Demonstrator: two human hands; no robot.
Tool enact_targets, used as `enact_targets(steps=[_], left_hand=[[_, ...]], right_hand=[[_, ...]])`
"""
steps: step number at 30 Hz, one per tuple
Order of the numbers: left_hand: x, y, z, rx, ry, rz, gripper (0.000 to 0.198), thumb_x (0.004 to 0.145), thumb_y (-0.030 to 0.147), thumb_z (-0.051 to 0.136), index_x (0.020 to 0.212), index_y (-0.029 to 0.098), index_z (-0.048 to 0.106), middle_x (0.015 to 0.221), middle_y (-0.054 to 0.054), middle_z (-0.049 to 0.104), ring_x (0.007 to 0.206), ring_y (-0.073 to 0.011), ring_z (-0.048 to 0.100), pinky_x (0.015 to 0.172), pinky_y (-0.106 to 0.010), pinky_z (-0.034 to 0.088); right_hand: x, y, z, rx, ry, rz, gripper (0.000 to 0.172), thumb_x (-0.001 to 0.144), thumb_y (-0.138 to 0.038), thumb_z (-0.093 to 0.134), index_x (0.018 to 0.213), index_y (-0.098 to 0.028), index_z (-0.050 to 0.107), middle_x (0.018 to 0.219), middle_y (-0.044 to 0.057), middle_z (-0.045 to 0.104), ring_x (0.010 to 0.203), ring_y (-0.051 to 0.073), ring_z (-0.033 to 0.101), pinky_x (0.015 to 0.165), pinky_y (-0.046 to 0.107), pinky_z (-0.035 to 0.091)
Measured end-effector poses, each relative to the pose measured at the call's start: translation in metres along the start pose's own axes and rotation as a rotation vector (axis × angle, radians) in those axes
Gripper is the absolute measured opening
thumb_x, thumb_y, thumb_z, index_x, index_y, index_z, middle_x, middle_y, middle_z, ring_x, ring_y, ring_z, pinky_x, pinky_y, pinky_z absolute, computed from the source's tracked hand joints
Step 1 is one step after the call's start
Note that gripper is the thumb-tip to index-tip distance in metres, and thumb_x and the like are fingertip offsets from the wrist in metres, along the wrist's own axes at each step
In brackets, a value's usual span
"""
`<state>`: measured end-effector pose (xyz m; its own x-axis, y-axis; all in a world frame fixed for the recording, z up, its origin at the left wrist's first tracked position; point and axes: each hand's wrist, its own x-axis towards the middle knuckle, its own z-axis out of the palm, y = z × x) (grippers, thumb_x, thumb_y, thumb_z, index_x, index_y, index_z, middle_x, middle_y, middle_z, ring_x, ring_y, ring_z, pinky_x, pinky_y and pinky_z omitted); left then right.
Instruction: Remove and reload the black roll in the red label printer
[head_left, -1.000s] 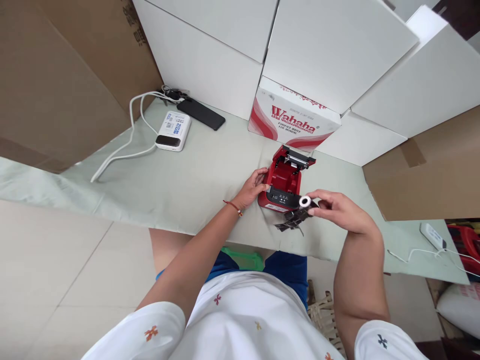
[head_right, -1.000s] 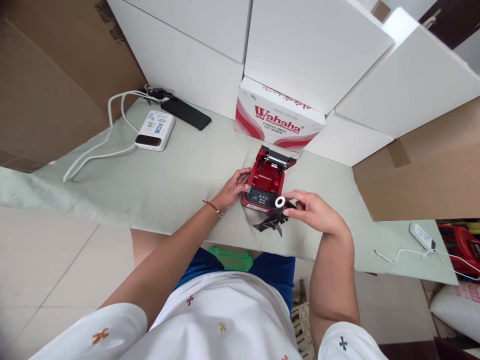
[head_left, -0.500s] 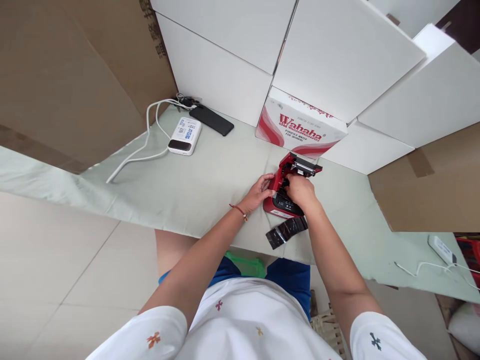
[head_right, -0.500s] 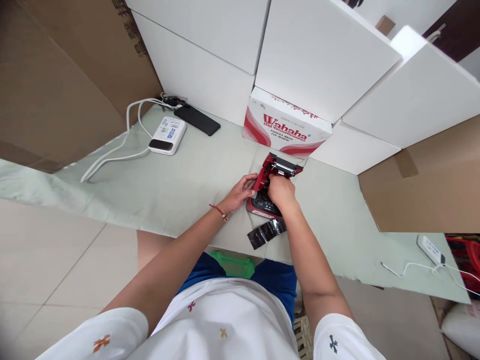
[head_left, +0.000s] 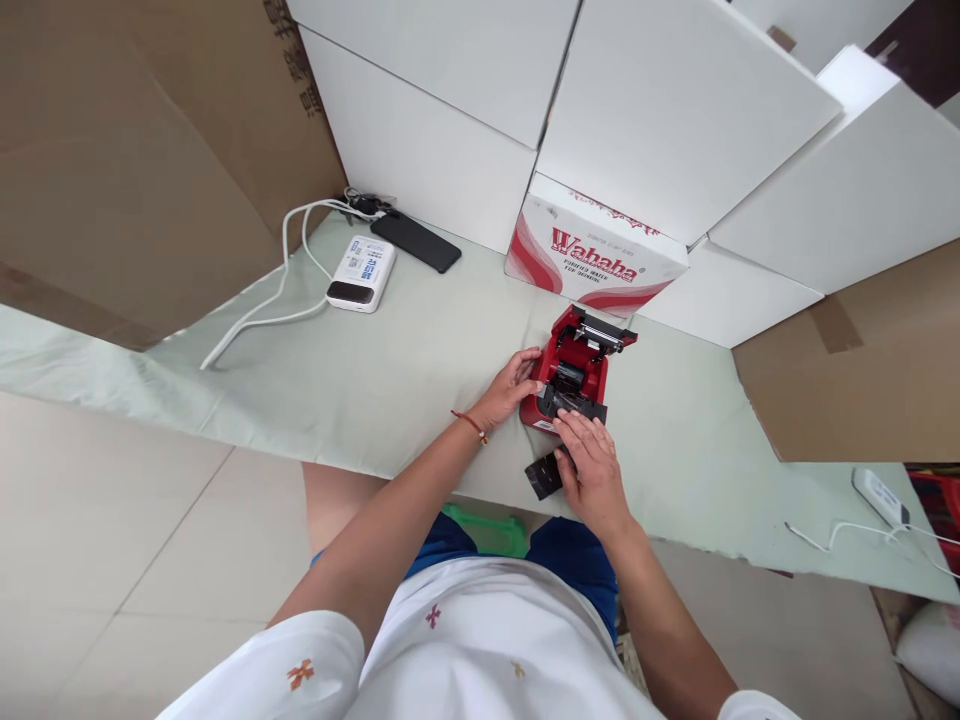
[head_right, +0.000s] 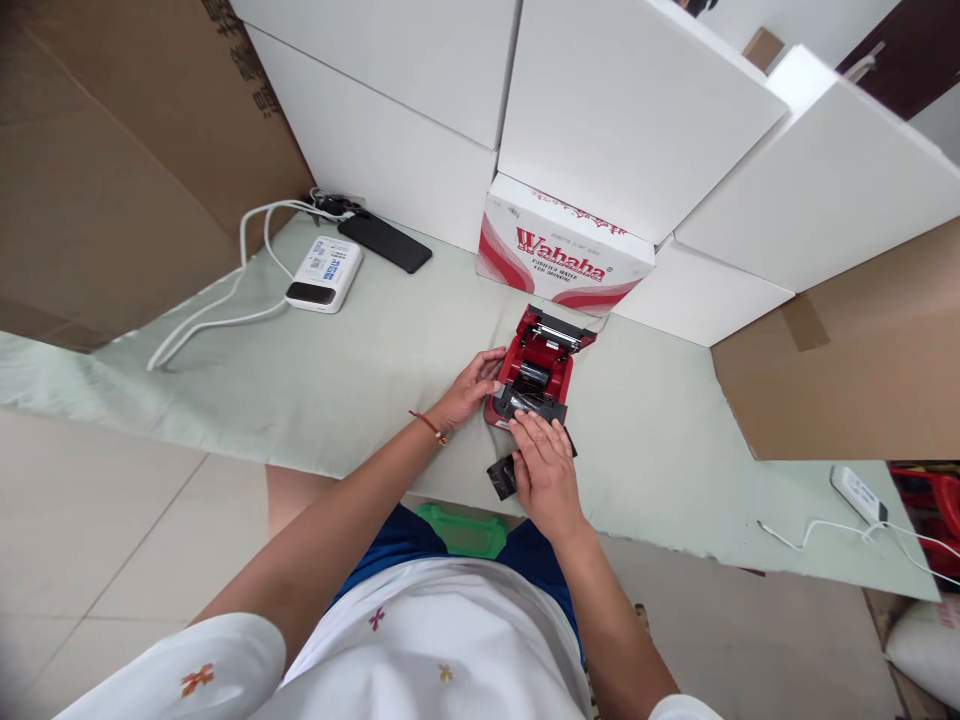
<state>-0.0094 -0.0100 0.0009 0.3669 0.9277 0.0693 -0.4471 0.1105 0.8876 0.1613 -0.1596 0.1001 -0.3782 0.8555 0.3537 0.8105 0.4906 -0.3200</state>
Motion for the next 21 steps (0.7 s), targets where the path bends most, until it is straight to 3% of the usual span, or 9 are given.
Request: enact_targets(steps=[7,11,14,17,21], left_hand=[[0.003,0.023,0.000,0.160,-0.004,0.007,0.064,0.080,0.039,0.072,0.140,0.024,0.055,0.163,-0.011,0.052,0.160,-0.0356,0.040,0.136,-0.058,0.025],[0.026,0.053,0.012,0.325,0.036,0.075,0.064,0.088,0.043,0.067,0.147,0.025,0.050,0.169,-0.011,0.045,0.164,-0.0339,0.032,0.135,-0.056,0.027],[0.050,0.073,0.026,0.414,0.010,0.175,0.058,0.098,0.049,0.059,0.149,0.023,0.050,0.165,-0.012,0.050,0.158,-0.0298,0.042,0.133,-0.049,0.030],[0.062,0.084,0.037,0.450,0.014,0.192,0.053,0.101,0.054,0.056,0.142,0.021,0.056,0.151,-0.012,0.062,0.142,-0.0265,0.057,0.126,-0.044,0.040],[0.051,0.087,0.037,0.502,0.047,0.232,0.051,0.105,0.064,0.048,0.117,0.020,0.070,0.122,-0.007,0.075,0.119,-0.0231,0.068,0.114,-0.040,0.049]], right_hand=[[-0.007,0.005,0.017,-0.010,0.101,0.036,0.056,0.106,-0.013,0.050,0.160,-0.028,0.049,0.157,0.008,0.064,0.151,0.024,0.053,0.130,0.051,0.034],[-0.008,0.007,0.022,-0.012,0.133,0.023,0.058,0.105,-0.011,0.049,0.160,-0.028,0.049,0.155,0.008,0.065,0.151,0.024,0.053,0.130,0.050,0.035],[-0.009,0.008,0.026,-0.016,0.152,0.026,0.059,0.105,-0.012,0.049,0.161,-0.028,0.048,0.154,0.008,0.066,0.150,0.024,0.054,0.130,0.051,0.034],[-0.008,0.008,0.029,-0.019,0.184,0.021,0.057,0.104,-0.011,0.049,0.159,-0.027,0.050,0.152,0.008,0.068,0.148,0.024,0.056,0.129,0.050,0.034],[-0.007,0.009,0.029,-0.014,0.216,0.008,0.056,0.103,-0.011,0.048,0.157,-0.027,0.052,0.149,0.008,0.070,0.145,0.023,0.058,0.129,0.048,0.035]])
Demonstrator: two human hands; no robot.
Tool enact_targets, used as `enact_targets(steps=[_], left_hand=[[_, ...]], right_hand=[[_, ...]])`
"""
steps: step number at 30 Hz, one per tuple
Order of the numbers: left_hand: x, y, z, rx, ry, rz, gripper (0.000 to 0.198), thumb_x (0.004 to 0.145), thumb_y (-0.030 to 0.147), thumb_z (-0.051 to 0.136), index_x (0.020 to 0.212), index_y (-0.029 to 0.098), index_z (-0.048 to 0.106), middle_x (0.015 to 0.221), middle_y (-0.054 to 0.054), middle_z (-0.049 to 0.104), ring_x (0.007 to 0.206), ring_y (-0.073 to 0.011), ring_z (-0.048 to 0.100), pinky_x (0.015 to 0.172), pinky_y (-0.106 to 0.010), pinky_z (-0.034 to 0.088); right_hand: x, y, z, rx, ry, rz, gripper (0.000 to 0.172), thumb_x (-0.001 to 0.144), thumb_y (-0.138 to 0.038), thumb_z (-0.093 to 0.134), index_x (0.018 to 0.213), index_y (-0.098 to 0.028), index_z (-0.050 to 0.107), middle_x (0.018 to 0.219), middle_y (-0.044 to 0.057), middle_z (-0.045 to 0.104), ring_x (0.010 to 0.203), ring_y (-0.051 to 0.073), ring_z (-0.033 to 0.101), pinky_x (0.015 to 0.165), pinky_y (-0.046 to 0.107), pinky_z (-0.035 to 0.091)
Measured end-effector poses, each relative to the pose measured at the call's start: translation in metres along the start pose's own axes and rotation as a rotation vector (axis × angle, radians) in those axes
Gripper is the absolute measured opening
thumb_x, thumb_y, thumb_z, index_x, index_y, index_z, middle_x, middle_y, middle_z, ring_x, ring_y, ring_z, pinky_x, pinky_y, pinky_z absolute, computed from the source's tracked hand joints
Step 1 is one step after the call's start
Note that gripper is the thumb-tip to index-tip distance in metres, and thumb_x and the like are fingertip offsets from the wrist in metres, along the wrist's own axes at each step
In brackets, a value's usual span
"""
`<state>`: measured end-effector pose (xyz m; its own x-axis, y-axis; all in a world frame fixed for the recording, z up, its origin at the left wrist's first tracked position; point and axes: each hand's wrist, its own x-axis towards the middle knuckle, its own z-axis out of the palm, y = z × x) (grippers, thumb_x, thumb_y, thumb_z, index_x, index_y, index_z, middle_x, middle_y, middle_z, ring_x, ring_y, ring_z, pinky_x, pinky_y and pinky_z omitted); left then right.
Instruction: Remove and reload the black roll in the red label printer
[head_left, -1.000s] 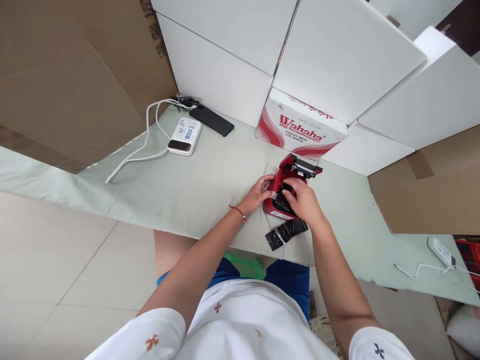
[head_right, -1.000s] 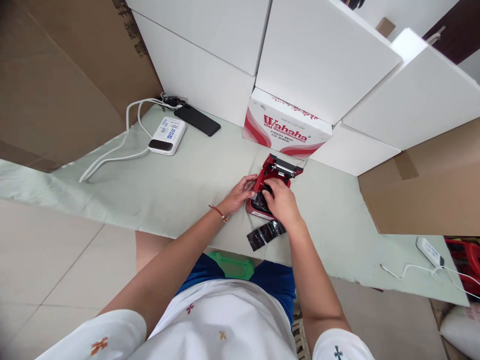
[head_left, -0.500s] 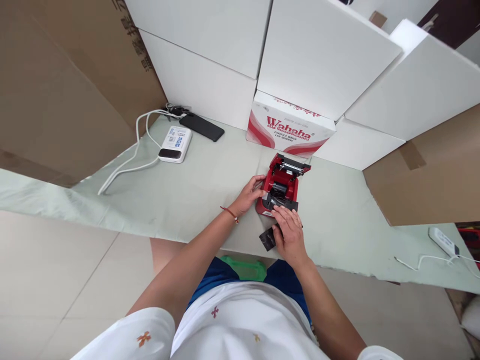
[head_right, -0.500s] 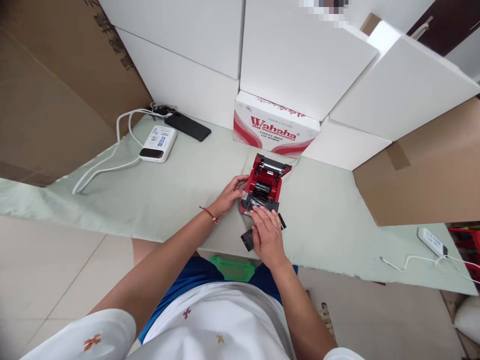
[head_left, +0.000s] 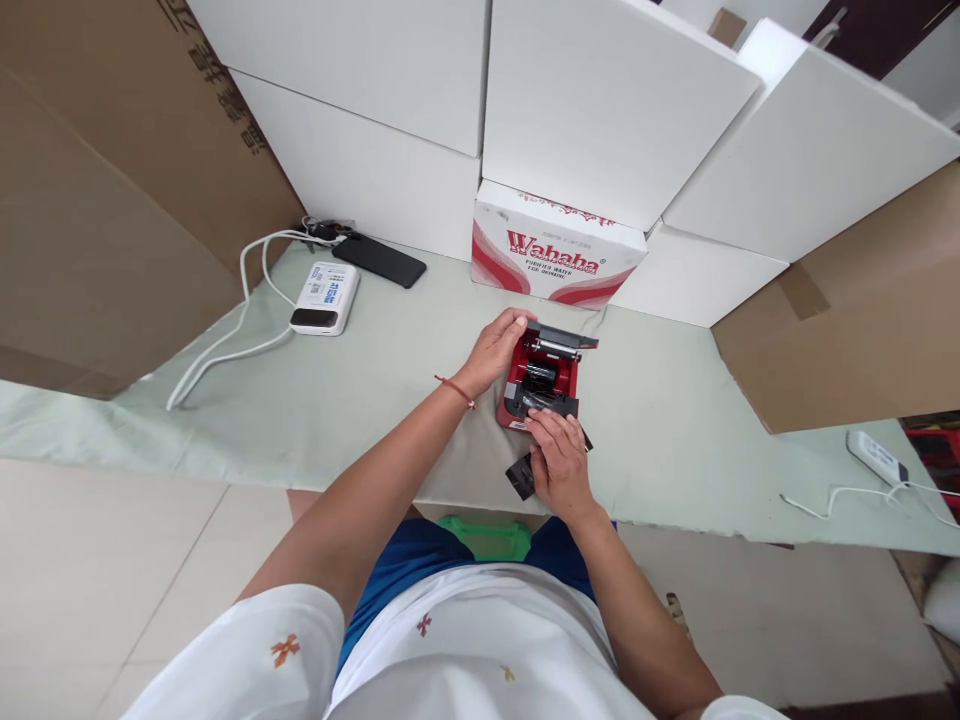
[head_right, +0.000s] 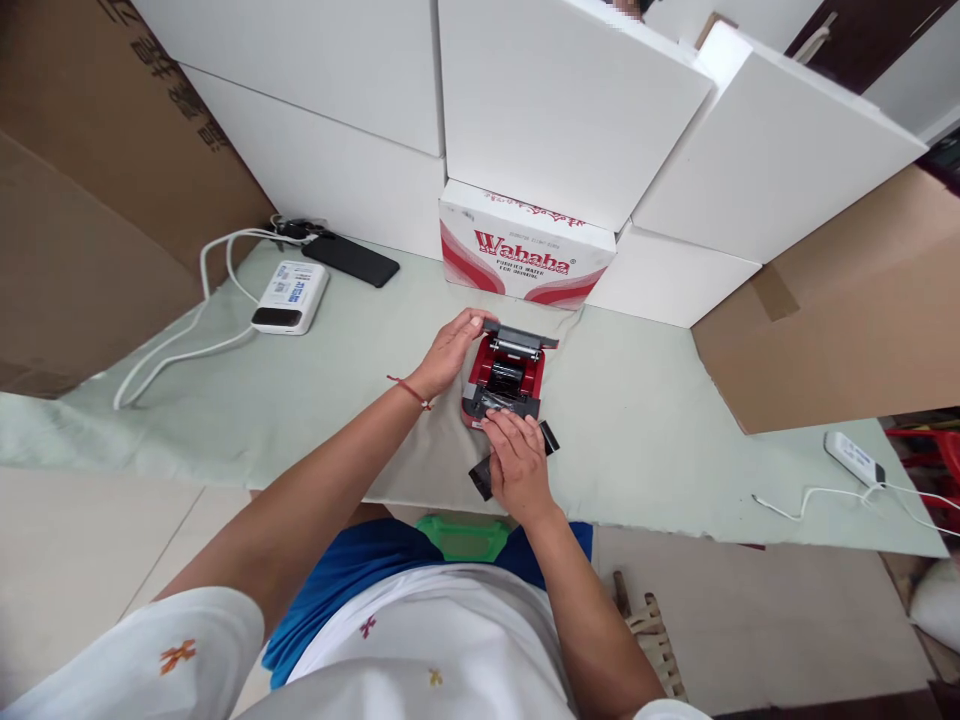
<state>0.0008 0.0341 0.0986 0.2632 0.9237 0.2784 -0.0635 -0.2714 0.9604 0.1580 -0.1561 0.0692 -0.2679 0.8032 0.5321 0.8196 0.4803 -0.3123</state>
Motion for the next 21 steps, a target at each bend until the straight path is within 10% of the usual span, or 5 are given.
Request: enact_targets(steps=[10,21], left_hand=[[-0.057,-0.016,-0.013,0.014,-0.070,0.181,0.054,0.109,0.061,0.044,0.099,0.023,0.081,0.119,-0.012,0.082,0.129,-0.0267,0.071,0.119,-0.054,0.051],[-0.053,-0.033,-0.009,0.160,-0.038,0.344,0.050,0.111,0.051,0.042,0.095,0.022,0.079,0.109,-0.011,0.083,0.118,-0.0258,0.075,0.108,-0.053,0.057]], right_hand=[[-0.002,0.006,-0.001,0.022,-0.004,-0.014,0.056,0.103,-0.009,0.048,0.155,-0.027,0.054,0.147,0.008,0.071,0.145,0.022,0.058,0.128,0.047,0.035],[-0.005,0.007,0.001,0.007,-0.003,-0.004,0.057,0.101,-0.010,0.049,0.154,-0.027,0.055,0.146,0.008,0.071,0.145,0.022,0.058,0.129,0.047,0.034]])
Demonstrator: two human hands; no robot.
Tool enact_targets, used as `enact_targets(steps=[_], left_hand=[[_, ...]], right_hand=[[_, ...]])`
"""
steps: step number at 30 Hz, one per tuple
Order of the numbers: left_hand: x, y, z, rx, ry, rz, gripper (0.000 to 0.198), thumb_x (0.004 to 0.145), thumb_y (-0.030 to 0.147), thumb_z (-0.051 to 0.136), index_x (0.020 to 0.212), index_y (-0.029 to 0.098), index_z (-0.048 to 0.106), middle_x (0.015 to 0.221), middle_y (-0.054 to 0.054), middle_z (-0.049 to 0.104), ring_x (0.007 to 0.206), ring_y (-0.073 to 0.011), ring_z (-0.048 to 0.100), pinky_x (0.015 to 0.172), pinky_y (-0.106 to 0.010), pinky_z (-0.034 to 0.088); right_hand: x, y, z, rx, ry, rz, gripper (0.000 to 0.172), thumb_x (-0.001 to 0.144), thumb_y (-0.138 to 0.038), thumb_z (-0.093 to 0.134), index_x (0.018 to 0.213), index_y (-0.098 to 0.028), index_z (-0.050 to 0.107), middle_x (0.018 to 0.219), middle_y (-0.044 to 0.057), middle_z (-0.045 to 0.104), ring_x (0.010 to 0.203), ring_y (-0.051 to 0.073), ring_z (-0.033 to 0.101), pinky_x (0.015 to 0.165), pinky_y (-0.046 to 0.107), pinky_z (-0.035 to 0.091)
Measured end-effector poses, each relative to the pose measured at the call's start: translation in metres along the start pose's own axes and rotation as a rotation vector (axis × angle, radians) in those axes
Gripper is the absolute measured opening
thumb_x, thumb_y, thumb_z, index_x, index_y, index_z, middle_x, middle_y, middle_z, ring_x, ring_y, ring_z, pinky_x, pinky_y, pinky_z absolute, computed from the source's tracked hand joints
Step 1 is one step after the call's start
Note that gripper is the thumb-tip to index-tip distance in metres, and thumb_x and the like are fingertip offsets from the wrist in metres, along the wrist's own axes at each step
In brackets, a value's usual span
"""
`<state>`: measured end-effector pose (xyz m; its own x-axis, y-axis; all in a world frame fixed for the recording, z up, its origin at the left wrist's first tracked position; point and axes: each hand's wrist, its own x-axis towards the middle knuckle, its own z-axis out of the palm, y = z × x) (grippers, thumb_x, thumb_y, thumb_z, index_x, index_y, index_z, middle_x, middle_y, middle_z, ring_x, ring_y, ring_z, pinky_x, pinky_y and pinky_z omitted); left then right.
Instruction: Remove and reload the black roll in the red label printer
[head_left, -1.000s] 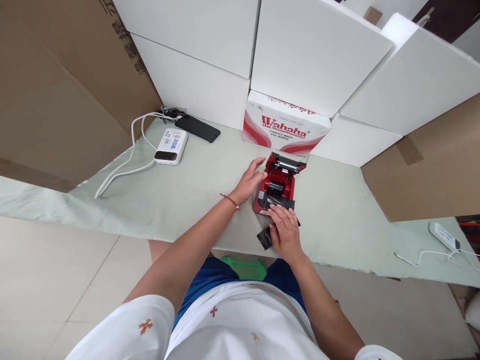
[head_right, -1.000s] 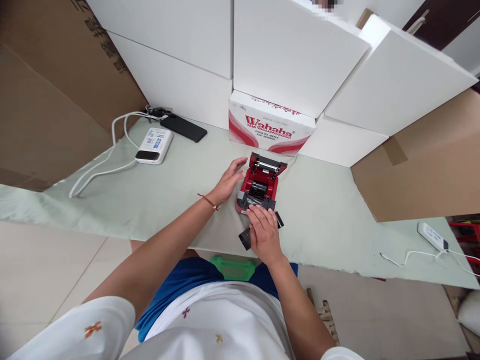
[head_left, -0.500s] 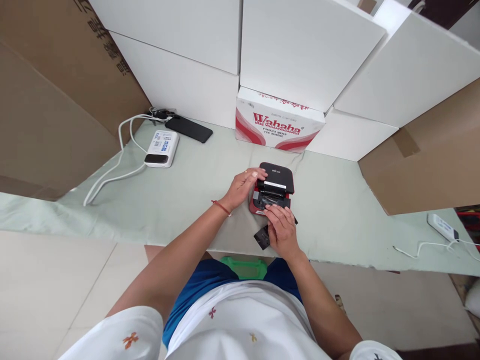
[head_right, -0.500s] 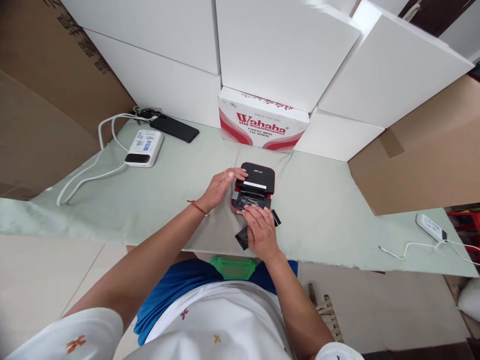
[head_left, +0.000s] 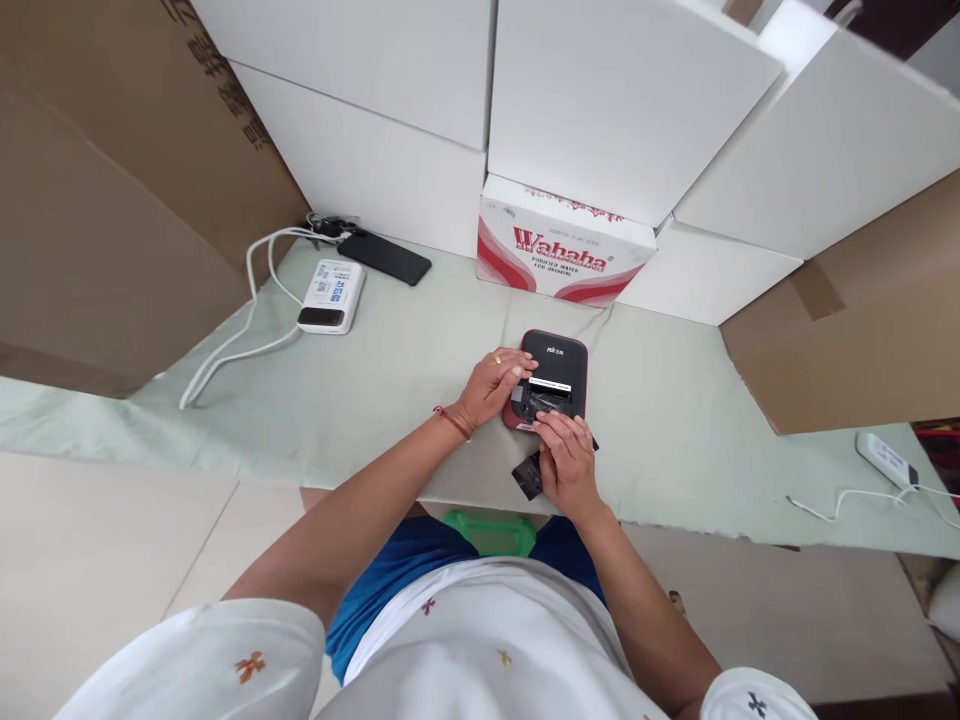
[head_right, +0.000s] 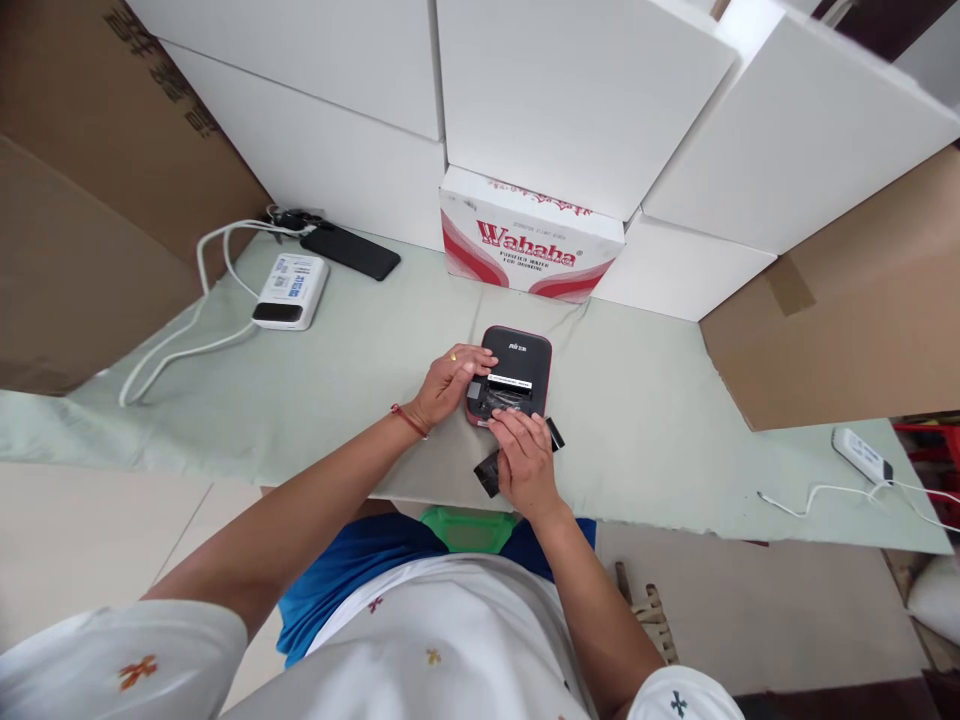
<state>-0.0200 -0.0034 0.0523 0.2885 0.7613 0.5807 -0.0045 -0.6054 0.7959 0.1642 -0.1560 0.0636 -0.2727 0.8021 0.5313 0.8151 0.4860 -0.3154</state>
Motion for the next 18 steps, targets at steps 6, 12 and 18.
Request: enact_targets(steps=[6,12,18], left_hand=[[0.000,-0.005,-0.013,-0.102,-0.131,-0.021,0.026,0.099,0.047,0.068,0.104,0.024,0.078,0.121,-0.013,0.082,0.129,-0.0301,0.070,0.116,-0.059,0.051],[-0.010,-0.004,-0.011,-0.213,-0.123,-0.252,0.053,0.093,0.047,0.073,0.143,0.030,0.065,0.166,-0.012,0.052,0.163,-0.0325,0.038,0.135,-0.058,0.028],[-0.028,-0.016,-0.008,-0.236,-0.097,-0.424,0.093,0.091,0.063,0.073,0.169,0.033,0.030,0.183,-0.012,0.015,0.171,-0.0357,0.014,0.138,-0.061,0.018]], right_hand=[[0.001,-0.003,0.002,-0.006,0.024,0.007,0.052,0.102,-0.010,0.048,0.150,-0.026,0.057,0.146,0.009,0.071,0.145,0.022,0.057,0.129,0.048,0.033],[0.000,-0.004,0.008,-0.017,0.065,0.034,0.054,0.101,-0.010,0.047,0.151,-0.028,0.056,0.142,0.008,0.073,0.143,0.023,0.059,0.129,0.050,0.033],[-0.003,-0.003,0.012,-0.061,0.056,0.038,0.052,0.102,-0.013,0.046,0.150,-0.028,0.057,0.143,0.009,0.072,0.143,0.024,0.060,0.129,0.051,0.032]])
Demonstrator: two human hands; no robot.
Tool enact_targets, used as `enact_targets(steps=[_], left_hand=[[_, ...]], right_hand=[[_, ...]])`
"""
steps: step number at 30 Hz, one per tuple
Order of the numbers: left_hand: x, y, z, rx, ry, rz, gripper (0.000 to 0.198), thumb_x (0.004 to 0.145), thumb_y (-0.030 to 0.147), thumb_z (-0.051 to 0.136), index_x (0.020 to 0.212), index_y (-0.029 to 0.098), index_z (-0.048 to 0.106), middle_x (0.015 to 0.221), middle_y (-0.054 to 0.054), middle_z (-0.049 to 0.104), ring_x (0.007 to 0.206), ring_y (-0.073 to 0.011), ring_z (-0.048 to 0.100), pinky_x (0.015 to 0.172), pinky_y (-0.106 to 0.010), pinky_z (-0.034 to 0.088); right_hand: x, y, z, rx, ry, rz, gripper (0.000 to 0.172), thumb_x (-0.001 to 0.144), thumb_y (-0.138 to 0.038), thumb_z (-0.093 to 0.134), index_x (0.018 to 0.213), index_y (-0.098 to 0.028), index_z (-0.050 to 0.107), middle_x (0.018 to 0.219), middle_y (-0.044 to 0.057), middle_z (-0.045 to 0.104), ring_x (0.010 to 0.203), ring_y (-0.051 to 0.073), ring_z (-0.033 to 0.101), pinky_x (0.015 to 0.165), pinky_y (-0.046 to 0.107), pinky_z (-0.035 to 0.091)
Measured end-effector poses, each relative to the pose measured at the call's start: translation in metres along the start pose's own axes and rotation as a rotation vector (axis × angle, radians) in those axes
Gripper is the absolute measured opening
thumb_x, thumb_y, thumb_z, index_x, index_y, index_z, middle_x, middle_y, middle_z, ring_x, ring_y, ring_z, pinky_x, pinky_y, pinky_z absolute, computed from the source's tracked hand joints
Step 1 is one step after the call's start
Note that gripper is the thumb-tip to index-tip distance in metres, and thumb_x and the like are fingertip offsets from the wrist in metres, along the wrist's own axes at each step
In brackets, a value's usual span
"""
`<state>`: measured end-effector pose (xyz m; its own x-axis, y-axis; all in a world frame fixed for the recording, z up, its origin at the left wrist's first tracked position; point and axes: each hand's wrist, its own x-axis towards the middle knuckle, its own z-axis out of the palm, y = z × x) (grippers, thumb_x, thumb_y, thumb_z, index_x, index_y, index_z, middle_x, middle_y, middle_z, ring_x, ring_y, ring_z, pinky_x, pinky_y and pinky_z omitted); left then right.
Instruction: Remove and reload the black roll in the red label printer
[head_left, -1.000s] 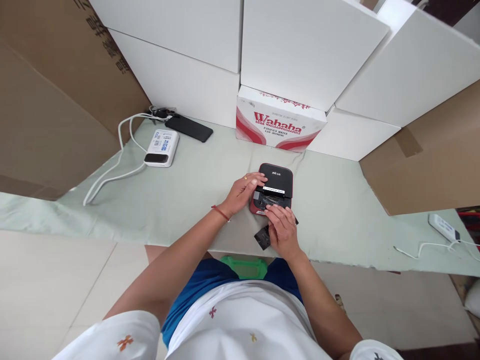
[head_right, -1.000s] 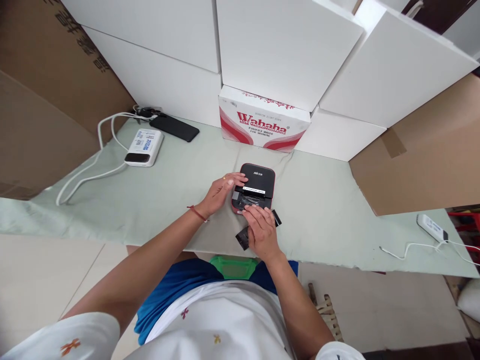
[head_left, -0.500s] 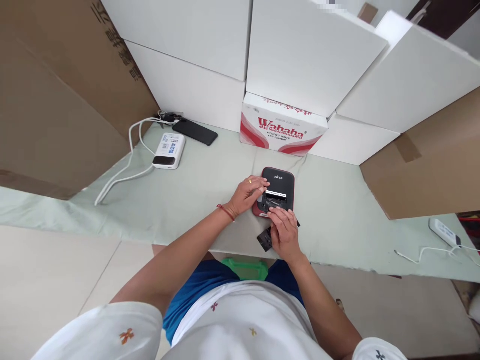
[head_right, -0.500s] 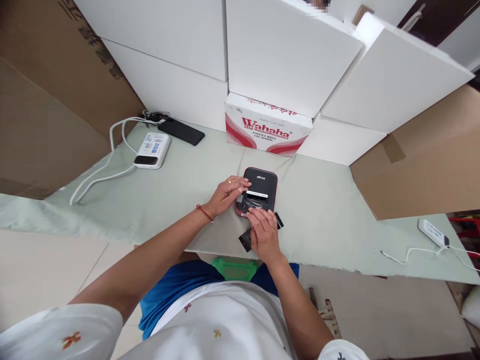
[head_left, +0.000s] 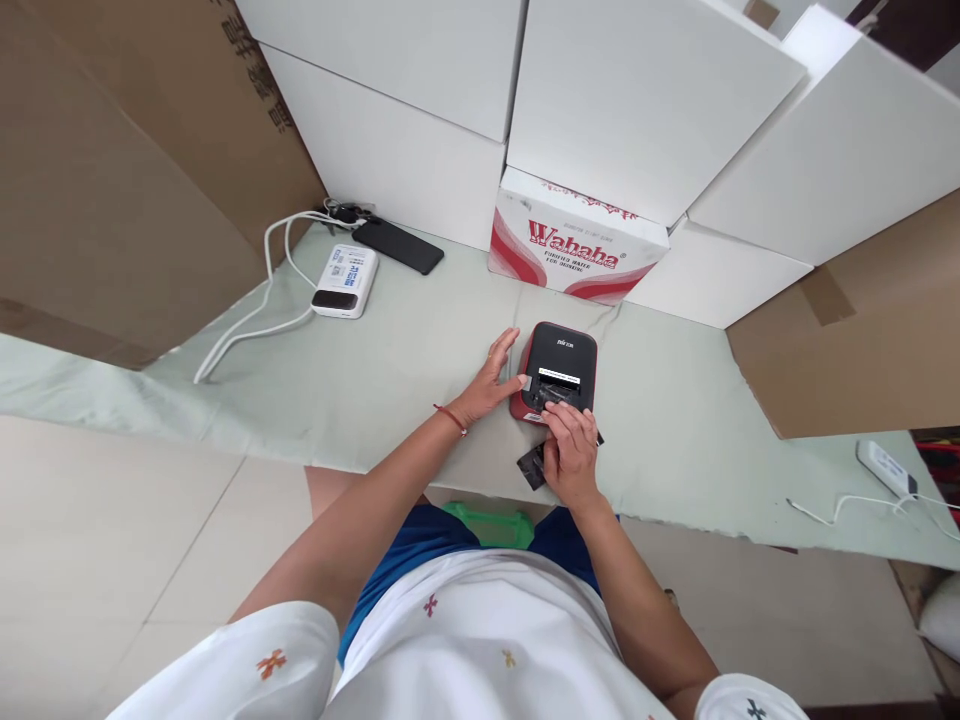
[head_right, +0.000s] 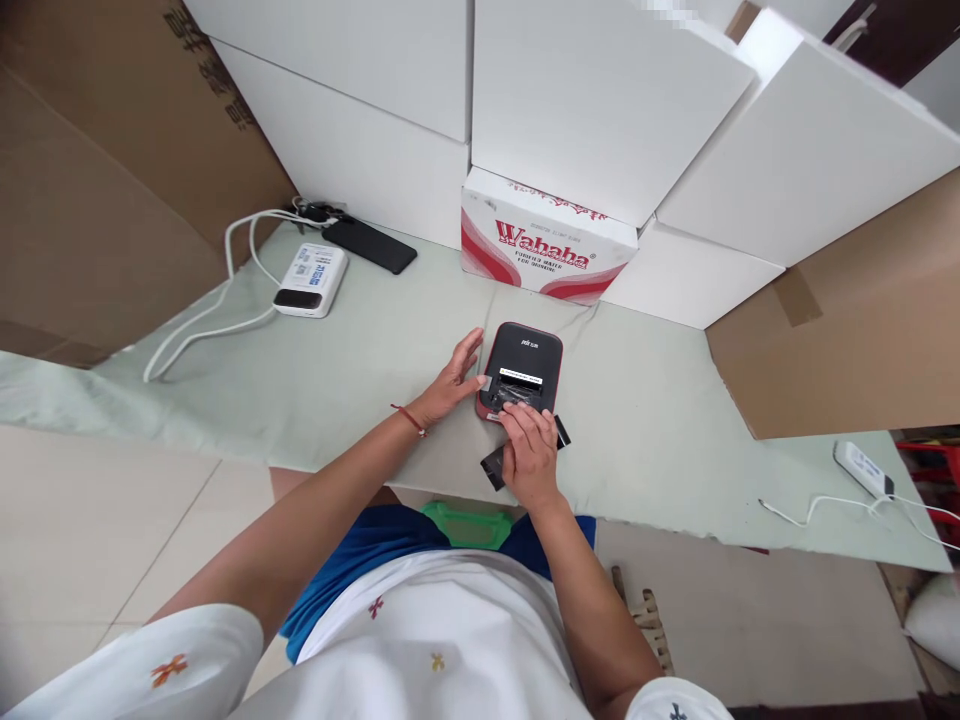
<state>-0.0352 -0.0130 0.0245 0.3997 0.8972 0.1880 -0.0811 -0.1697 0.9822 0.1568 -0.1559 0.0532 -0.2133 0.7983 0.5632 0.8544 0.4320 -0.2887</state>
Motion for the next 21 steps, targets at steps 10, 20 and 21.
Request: enact_targets(steps=[10,20,21], left_hand=[[0.003,-0.013,0.007,-0.165,-0.023,-0.027,0.104,0.087,0.067,0.076,0.169,0.034,0.022,0.186,-0.009,-0.001,0.173,-0.0344,0.004,0.141,-0.055,0.005],[0.006,-0.026,0.018,-0.196,0.068,-0.011,0.081,0.090,0.057,0.071,0.157,0.027,0.038,0.174,-0.016,0.035,0.167,-0.0353,0.030,0.138,-0.060,0.024],[0.006,-0.027,0.019,-0.198,0.080,-0.015,0.080,0.090,0.056,0.072,0.156,0.026,0.039,0.173,-0.017,0.037,0.166,-0.0355,0.032,0.137,-0.060,0.025]], right_hand=[[0.003,-0.002,-0.001,0.035,0.017,-0.003,0.054,0.100,-0.010,0.048,0.150,-0.028,0.058,0.141,0.008,0.073,0.142,0.024,0.060,0.128,0.049,0.033],[0.059,0.010,-0.052,0.423,-0.001,0.403,0.030,0.109,-0.040,0.051,0.127,-0.024,0.069,0.117,0.009,0.081,0.097,0.023,0.077,0.092,0.039,0.061],[0.071,0.017,-0.053,0.389,-0.003,0.455,0.032,0.109,-0.043,0.049,0.125,-0.023,0.070,0.114,0.009,0.081,0.091,0.022,0.077,0.087,0.038,0.062]])
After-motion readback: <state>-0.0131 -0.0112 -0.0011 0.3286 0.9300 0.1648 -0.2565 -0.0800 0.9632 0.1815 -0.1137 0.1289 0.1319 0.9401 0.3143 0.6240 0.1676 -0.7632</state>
